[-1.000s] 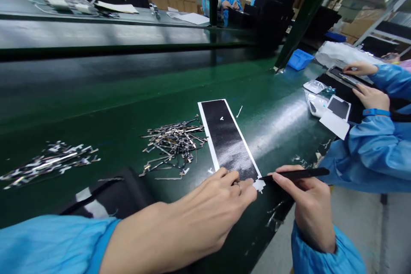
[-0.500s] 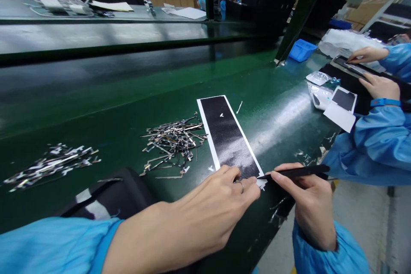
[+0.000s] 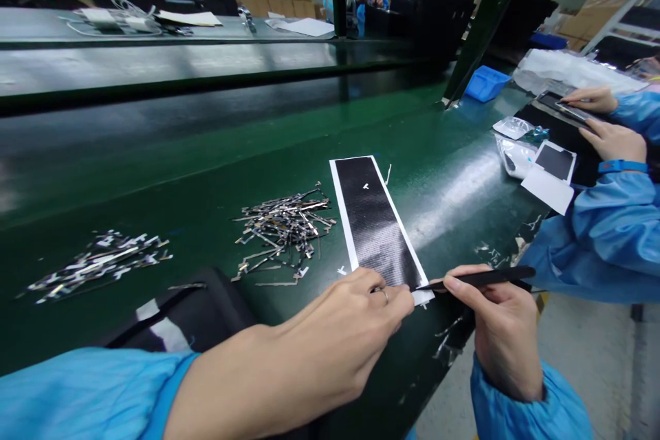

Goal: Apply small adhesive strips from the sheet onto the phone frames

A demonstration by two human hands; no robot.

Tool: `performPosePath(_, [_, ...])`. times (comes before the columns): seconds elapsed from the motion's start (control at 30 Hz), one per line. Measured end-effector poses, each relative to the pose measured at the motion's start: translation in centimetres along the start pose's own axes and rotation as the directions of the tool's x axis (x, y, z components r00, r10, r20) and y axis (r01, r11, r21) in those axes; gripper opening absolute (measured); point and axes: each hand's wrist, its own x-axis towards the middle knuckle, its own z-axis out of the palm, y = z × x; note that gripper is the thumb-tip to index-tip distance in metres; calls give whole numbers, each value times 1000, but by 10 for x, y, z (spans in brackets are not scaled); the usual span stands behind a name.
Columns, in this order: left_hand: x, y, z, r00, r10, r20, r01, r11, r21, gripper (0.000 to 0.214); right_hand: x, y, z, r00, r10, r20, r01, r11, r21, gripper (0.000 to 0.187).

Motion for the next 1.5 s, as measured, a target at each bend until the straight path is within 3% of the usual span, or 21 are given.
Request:
performPosePath(0.1, [-2, -1, 3, 999, -26, -38, 26, 1000, -2, 40, 2, -2, 0, 1000, 28, 12, -29, 998, 53, 13])
performPosePath(0.2, [-4, 0, 5, 999, 29, -40, -29, 1000, 4, 42, 4, -5, 1, 999, 50, 20, -52, 994, 93, 15])
performPosePath(0.3, [-3, 4, 3, 996, 28, -84, -31, 999, -31, 32, 2, -6, 1, 998, 60, 3, -60, 991, 115, 16])
performPosePath(0.37, [1, 7, -2, 983, -33, -183, 11, 992, -124, 21, 0, -8, 1, 998, 58, -21, -55, 990, 126, 16])
performPosePath(0.43, [5, 8, -8, 941, -197, -274, 99, 938, -334, 14, -3, -11, 2, 997, 57, -55, -48, 986, 159, 15])
performPosePath(0.47, [7, 8, -12, 908, -312, -281, 148, 865, -480, 13, -4, -13, 4, 996, 55, -75, -40, 982, 185, 15])
performPosePath(0.53, [10, 6, -17, 841, -511, -177, 216, 617, -756, 12, -6, -16, 10, 992, 43, -119, -13, 970, 241, 15])
performPosePath(0.63, [10, 2, -20, 801, -598, -34, 157, 264, -952, 14, -10, -19, 22, 984, -11, -180, 62, 958, 280, 14])
performPosePath(0.7, [9, 0, -19, 797, -603, -7, 107, 153, -982, 16, -12, -18, 30, 976, -64, -207, 121, 954, 276, 12])
performPosePath(0.77, [7, 0, -18, 794, -608, 15, 98, 104, -990, 16, -14, -17, 37, 964, -118, -236, 180, 949, 259, 10])
performPosePath(0.93, [9, 1, -16, 816, -570, 90, 137, 40, -990, 18, -17, -16, 44, 933, -97, -347, 203, 937, 284, 14])
performPosePath(1.23, [13, 1, -18, 806, -567, 168, 264, 91, -960, 20, -19, -20, 49, 900, -110, -422, 211, 957, 201, 16])
performPosePath(1.5, [11, 2, -17, 823, -541, 174, 275, 111, -955, 23, -21, -6, 38, 888, -365, -281, 357, 931, -82, 11])
